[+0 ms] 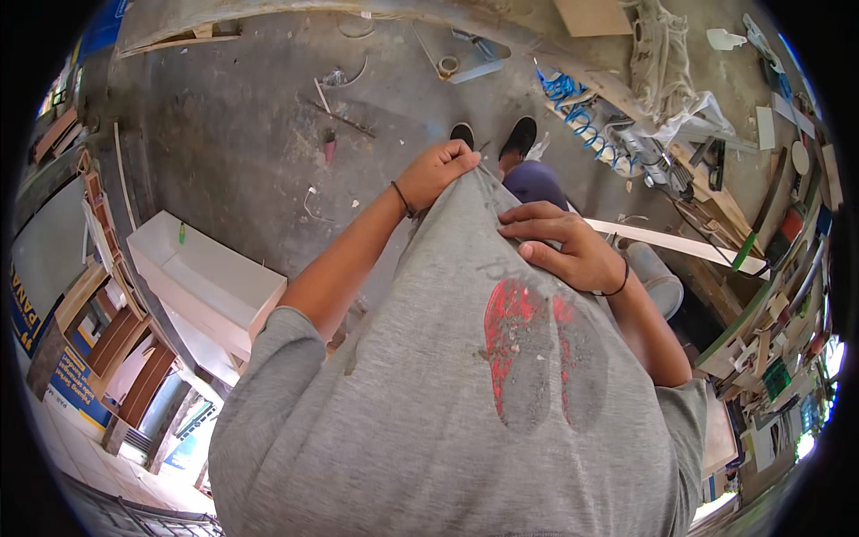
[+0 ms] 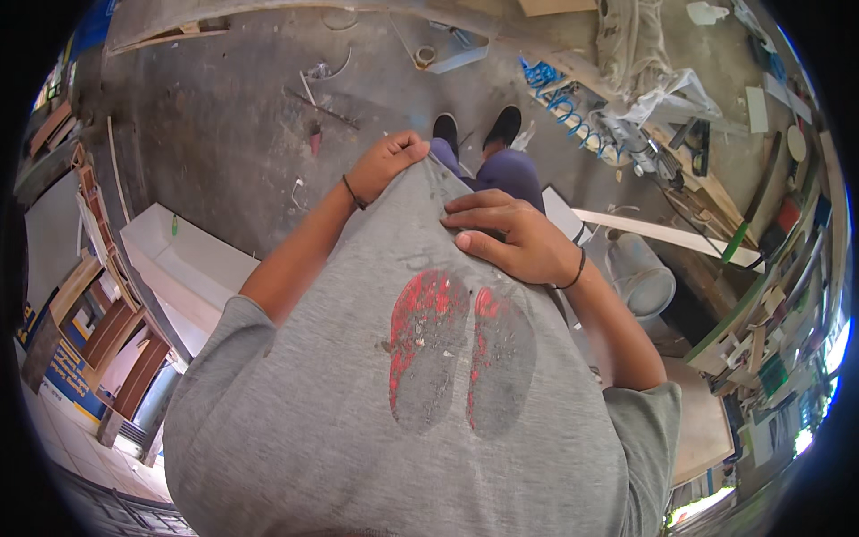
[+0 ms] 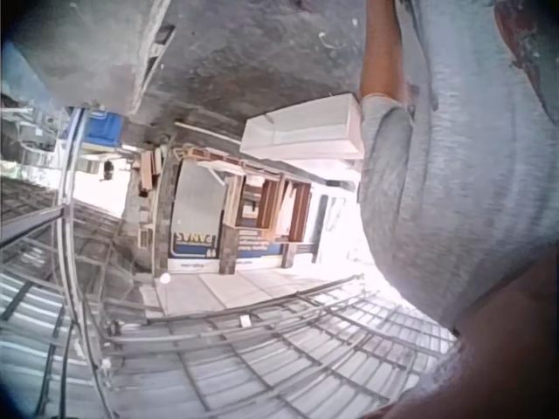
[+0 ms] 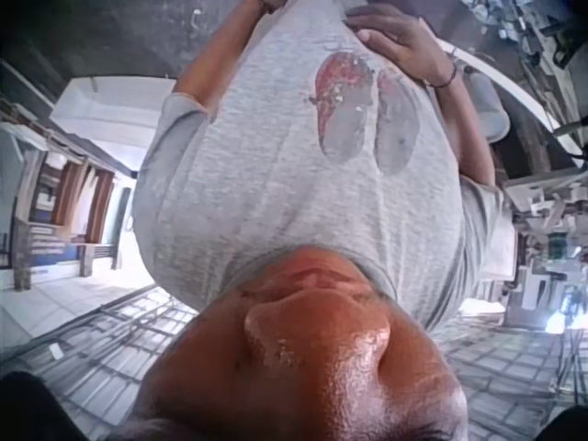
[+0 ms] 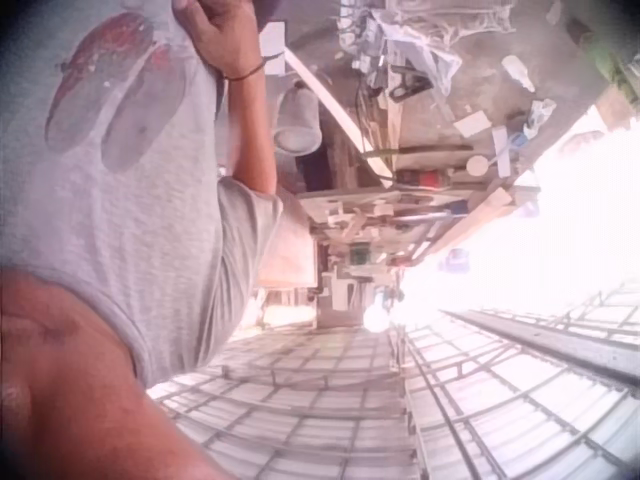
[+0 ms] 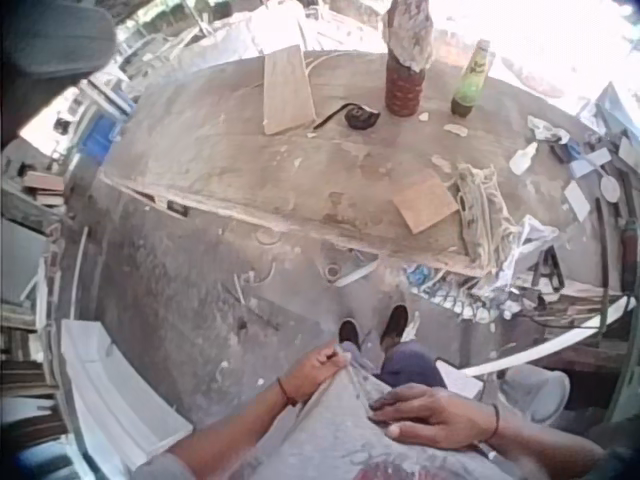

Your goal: The person applies adhesive from a bottle to a small piece of leather, presses the leather onto a wooden square base containing a circular component, and uses a blade to trim the excess leather from the edges of the base.

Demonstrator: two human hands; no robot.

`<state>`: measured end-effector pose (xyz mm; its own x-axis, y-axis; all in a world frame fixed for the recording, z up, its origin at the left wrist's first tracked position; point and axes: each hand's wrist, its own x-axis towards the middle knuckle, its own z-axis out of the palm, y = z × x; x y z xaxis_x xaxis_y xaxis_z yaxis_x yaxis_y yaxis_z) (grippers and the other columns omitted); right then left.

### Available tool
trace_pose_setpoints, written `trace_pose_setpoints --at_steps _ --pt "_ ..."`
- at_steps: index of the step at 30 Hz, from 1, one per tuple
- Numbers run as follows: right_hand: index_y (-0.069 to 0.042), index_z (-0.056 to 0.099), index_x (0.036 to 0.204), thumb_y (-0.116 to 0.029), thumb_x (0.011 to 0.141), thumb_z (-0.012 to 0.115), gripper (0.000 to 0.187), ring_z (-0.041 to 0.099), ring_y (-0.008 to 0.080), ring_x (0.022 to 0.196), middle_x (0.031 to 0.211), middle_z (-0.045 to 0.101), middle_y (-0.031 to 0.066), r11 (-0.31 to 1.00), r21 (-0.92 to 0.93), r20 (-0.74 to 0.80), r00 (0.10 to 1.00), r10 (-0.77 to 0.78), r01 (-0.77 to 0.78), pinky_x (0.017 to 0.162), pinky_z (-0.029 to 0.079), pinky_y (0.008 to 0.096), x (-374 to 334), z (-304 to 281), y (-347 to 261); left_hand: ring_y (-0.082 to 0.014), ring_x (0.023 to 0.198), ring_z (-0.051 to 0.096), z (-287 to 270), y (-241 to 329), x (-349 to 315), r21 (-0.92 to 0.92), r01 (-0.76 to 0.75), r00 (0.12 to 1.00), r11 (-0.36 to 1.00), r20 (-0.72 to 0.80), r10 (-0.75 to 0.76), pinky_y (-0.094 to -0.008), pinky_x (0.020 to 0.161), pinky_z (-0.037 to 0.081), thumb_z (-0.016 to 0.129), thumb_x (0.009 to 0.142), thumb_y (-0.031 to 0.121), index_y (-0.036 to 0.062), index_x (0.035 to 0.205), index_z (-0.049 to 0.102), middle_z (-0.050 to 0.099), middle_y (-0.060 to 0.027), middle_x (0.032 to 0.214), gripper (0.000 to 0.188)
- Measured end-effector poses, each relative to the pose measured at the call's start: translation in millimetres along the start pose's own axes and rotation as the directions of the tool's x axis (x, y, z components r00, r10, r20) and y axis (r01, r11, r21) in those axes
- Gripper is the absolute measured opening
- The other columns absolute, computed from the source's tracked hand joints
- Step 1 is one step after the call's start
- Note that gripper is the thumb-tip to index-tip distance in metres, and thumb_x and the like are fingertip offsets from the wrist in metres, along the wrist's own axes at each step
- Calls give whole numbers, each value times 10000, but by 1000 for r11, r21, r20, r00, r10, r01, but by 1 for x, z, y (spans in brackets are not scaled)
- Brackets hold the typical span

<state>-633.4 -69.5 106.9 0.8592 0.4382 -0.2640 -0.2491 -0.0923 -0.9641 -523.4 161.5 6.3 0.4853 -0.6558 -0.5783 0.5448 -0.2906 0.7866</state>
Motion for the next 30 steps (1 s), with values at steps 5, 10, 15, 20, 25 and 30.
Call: trace_pose_setpoints --at_steps 5,10,15,20,25,30 --pt "0 667 1083 -233 902 600 303 545 304 1127 1163 629 156 993 -101 99 994 -55 65 979 399 404 18 31 0 -17 705 444 -22 3 -28 52 -15 1000 999 19 14 -203 642 392 546 966 257 70 819 572 512 76 742 239" --pt "15 652 1102 -190 909 580 291 497 287 1173 1201 614 122 969 -241 181 984 -8 52 1030 348 412 36 54 -12 -15 692 427 -40 -6 -35 -19 -6 999 1000 53 7 -207 630 380 548 966 252 70 800 563 496 80 732 246" --pt "-7 670 1050 -174 891 587 244 506 279 1120 1132 616 105 965 -254 176 984 -20 65 1002 347 399 44 69 -15 -14 692 432 -54 -8 -45 -5 -13 996 1000 85 13 -204 630 383 546 969 257 66 815 568 507 77 739 246" --pt "-41 679 948 -173 869 609 169 517 267 1073 1038 615 71 977 -210 115 993 -16 40 958 345 420 47 82 -18 -14 693 441 -63 -16 -48 -54 -9 995 999 104 14 -204 630 391 547 969 265 63 833 573 520 74 743 245" --pt "-44 642 920 -164 851 624 140 533 275 1026 979 596 93 971 -237 51 999 -19 30 904 374 405 48 90 -18 -20 680 462 -67 -17 -52 -105 34 992 994 125 -21 -206 634 408 559 963 272 68 841 585 540 65 749 239" --pt "-46 643 943 -212 811 678 214 560 301 970 962 605 116 940 -342 -239 967 -84 -3 853 417 394 54 104 -11 -24 713 508 -68 -20 -56 -155 55 991 986 133 -35 -205 658 434 588 947 270 60 858 600 589 44 789 228"
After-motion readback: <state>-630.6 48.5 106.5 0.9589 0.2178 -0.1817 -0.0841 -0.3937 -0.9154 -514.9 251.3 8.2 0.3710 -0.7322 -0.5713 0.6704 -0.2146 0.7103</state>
